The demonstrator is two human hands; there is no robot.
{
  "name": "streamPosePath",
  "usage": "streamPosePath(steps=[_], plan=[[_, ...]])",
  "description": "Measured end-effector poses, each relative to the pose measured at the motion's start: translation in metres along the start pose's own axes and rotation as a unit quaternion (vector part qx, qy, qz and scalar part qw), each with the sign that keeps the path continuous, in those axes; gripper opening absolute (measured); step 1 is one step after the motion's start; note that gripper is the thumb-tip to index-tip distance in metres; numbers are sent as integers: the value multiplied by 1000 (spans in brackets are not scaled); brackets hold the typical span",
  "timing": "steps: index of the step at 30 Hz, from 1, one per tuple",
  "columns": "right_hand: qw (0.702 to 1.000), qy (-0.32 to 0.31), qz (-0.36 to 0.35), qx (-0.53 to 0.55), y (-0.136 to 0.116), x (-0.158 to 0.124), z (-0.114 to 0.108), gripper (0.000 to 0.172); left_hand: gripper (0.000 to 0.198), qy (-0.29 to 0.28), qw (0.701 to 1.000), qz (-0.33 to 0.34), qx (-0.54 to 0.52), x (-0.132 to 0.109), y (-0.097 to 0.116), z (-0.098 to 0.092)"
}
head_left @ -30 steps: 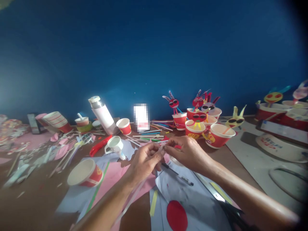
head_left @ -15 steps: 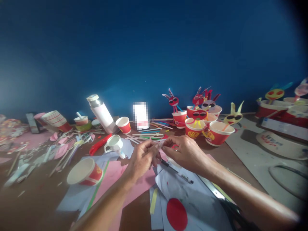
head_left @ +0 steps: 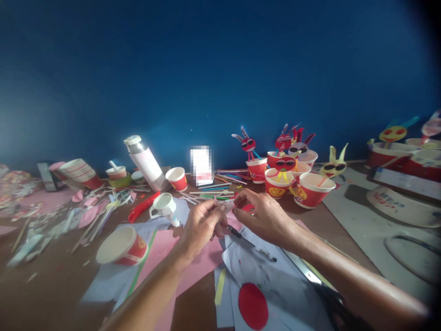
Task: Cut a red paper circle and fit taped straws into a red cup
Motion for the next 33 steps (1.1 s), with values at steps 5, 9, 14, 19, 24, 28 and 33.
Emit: streamPosePath(steps=[5,9,14,19,24,28,33], plan=[[999,-9,4,31,0,0,-2,11,25,-21,999,-10,-30,2,-2,-3],[995,-43,42,75,0,0,-6,11,24,-28,999,-28,-32,3,-2,-5],[998,-43,28,45,-1,1,-7,11,21,-40,998,-43,-31,4,-2,-4],[1000,-16,-21,-16,0,0,-2,12,26,-46,996,-63,-53,4,-2,-3],[998,-6,-65,-21,3,-1,1,10,24,-70,990,-97,-77,3,3,-4],[992,23,-122,-22,5,-2,1,5,20,-96,982,-134,-93,5,2,-8],[982,29,-185,-25,7,-3,2,14,19,-147,962,-186,-134,9,-2,-14]])
Point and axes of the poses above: each hand's wrist, its own x-axis towards the middle knuckle, its own z-axis out of the palm, y = z × x, the point moved 1 cm from there along x, towards the middle knuckle, and after that the axes turned 15 degrees about -z, right-handed, at the moved point
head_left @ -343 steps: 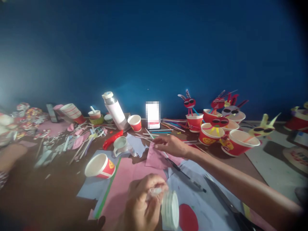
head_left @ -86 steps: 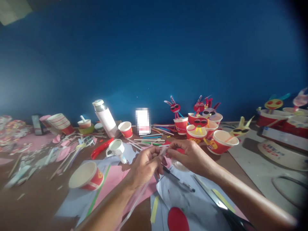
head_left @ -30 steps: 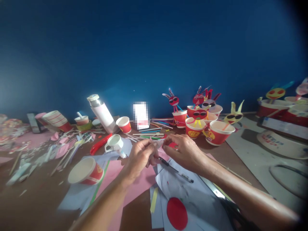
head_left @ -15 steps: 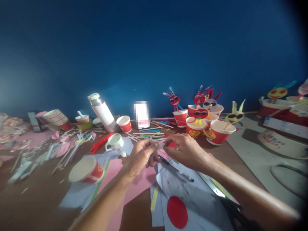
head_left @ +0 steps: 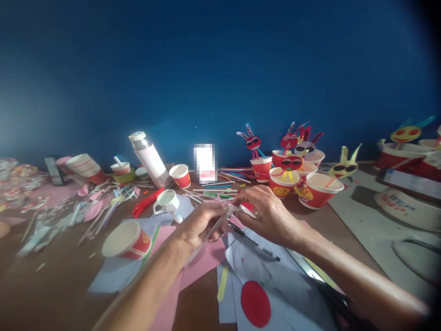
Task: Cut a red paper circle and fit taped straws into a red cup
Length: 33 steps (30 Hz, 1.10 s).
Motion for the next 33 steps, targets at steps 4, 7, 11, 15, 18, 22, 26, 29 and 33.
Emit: streamPosePath(steps=[4,7,11,15,18,22,26,29,33], plan=[[999,-12,-43,5,3,-1,0,34,20,-43,999,-30,-10,1,0,-3],[996,-38,-83,20,6,-2,-2,38,20,-71,997,-26,-8,1,-1,-3],[991,-59,-114,29,8,-2,-4,34,19,-79,997,-17,-1,0,-1,-2],[990,-67,-117,29,7,-2,-8,24,18,-65,997,-28,7,-2,0,0],[991,-72,-108,31,5,-2,-9,21,19,-56,998,-26,11,-2,0,1],[992,-67,-98,32,5,-1,-8,15,20,-43,999,-18,20,0,-2,-1],[994,-70,-86,20,7,-1,-5,13,22,-16,998,-2,52,2,-3,0],[994,-70,-81,10,9,-3,-4,14,14,9,996,37,76,-1,-2,5],[995,-56,-79,1,11,-4,-4,13,17,53,985,118,116,-5,-1,7]])
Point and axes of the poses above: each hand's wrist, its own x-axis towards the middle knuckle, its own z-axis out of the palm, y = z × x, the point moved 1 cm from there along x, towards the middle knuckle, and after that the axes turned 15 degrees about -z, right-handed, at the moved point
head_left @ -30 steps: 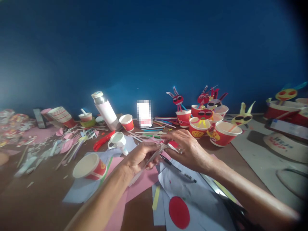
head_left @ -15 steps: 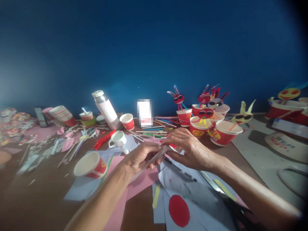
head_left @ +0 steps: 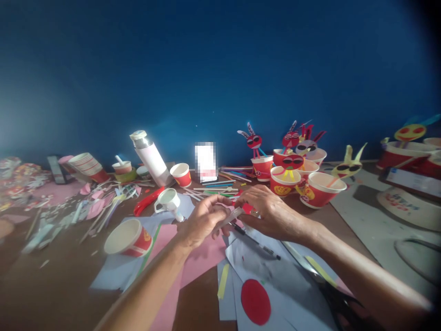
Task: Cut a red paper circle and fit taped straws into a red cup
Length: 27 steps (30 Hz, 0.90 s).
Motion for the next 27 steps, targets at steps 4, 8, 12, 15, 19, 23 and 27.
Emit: streamPosePath(steps=[4,8,12,15,19,23,27], plan=[[1000,1,6,-13,0,0,0,11,18,28,998,34,43,1,-2,-1],[1000,7,11,-26,0,1,2,11,26,34,998,30,36,1,-1,1],[999,23,15,-36,-1,2,4,12,26,23,999,13,33,0,2,3],[999,20,36,-10,-1,1,3,16,25,17,1000,6,19,0,1,0],[985,0,94,147,6,-2,-1,42,21,3,999,-27,-27,1,0,-7],[950,-12,111,290,15,-6,-4,43,23,-27,998,-27,-54,-2,2,-11],[941,-6,135,310,21,-9,-1,43,26,-28,998,-26,-57,-3,5,-12]])
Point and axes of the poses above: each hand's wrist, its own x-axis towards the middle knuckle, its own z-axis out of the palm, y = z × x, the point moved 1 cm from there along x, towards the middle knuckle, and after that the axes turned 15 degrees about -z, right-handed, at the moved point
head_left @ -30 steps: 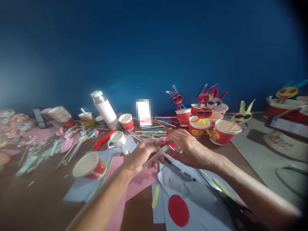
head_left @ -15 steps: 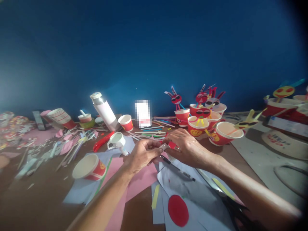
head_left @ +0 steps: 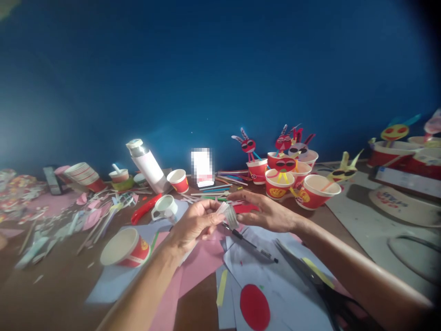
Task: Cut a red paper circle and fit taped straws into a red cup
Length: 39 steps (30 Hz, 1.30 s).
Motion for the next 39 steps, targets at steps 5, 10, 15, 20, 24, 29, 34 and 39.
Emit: streamPosePath(steps=[5,10,15,20,24,29,34,39], plan=[[999,21,-6,-31,0,-1,3,44,22,4,1000,7,-2,-2,2,1],[995,35,-57,-73,-6,0,5,45,22,28,999,30,19,-3,3,1],[998,55,-34,3,-6,1,1,36,22,41,996,49,56,-4,3,1],[996,60,-16,65,-5,2,1,33,26,104,977,98,157,-11,9,2],[996,63,-41,37,-7,2,6,36,29,149,952,145,226,-17,13,2],[994,60,-71,-50,-15,3,13,35,29,154,939,164,261,-19,13,3],[993,64,-73,-67,-13,4,19,35,32,145,936,144,286,-21,13,4],[993,87,-43,-69,-9,4,23,29,32,132,951,115,254,-20,11,4]])
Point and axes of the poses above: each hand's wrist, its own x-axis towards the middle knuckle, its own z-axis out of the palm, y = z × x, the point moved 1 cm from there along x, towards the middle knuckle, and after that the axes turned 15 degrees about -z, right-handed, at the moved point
